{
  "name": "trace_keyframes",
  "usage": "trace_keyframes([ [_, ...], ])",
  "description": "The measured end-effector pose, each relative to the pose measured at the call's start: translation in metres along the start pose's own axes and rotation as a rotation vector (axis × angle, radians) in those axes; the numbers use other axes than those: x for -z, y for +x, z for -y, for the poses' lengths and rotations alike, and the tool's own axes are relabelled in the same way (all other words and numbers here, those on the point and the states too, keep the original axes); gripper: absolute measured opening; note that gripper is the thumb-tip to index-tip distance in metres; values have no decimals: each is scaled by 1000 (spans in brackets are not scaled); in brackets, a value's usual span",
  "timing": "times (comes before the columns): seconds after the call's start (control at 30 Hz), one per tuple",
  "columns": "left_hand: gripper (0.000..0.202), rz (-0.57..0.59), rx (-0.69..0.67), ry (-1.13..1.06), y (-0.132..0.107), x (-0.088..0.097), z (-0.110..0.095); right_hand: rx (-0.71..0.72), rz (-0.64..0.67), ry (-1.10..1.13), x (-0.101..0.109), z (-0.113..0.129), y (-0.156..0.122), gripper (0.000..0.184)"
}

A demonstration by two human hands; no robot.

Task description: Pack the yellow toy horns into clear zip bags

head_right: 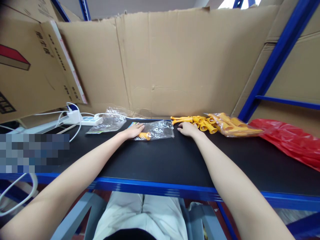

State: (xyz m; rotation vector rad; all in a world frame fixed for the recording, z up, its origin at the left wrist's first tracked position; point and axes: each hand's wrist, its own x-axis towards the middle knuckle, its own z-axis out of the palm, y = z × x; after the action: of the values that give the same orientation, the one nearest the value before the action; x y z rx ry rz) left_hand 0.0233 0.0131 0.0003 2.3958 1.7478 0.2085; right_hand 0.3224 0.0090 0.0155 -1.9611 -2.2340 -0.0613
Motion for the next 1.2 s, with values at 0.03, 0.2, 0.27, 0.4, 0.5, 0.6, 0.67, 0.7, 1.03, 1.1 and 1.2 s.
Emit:
trace_keyframes([
  [0.03, 66, 1, 5, -2, 0, 0, 0, -2, -39, -16, 1, 1, 0, 35],
  [0.2, 66, 5, 14, 4, 0, 0, 2, -27, -345, -107, 2, -1, -1, 38],
  [0.27, 66, 3, 13, 5, 0, 0, 2, -34, -339, -150, -1, -5, -1, 40],
  [0.4, 66, 3, 15, -2, 0, 0, 3, -24, -200, -233, -6, -10, 0, 39],
  [0.5, 65, 8, 14, 2, 0, 0, 2, -58, -192, -214, -7, -9, 0, 43],
  [0.6, 66, 9, 18, 3, -1, 1, 1, -87, -201, -197, -8, -9, 1, 51],
  [0.67, 66, 7, 14, 3, -2, 1, 1, -108, -204, -191, -11, -11, 2, 52],
  [0.7, 65, 4, 11, 6, -2, 1, 1, -120, -209, -187, -12, -12, 3, 52],
  [1.03, 65, 6, 9, 14, -4, 2, -1, -133, -266, -177, -15, -11, 3, 47],
  [1.1, 65, 6, 10, 17, -3, 1, 0, -132, -287, -192, -14, -10, 3, 44],
  [1.2, 65, 9, 13, 26, -3, 1, 1, -134, -309, -244, -10, -8, 1, 38],
])
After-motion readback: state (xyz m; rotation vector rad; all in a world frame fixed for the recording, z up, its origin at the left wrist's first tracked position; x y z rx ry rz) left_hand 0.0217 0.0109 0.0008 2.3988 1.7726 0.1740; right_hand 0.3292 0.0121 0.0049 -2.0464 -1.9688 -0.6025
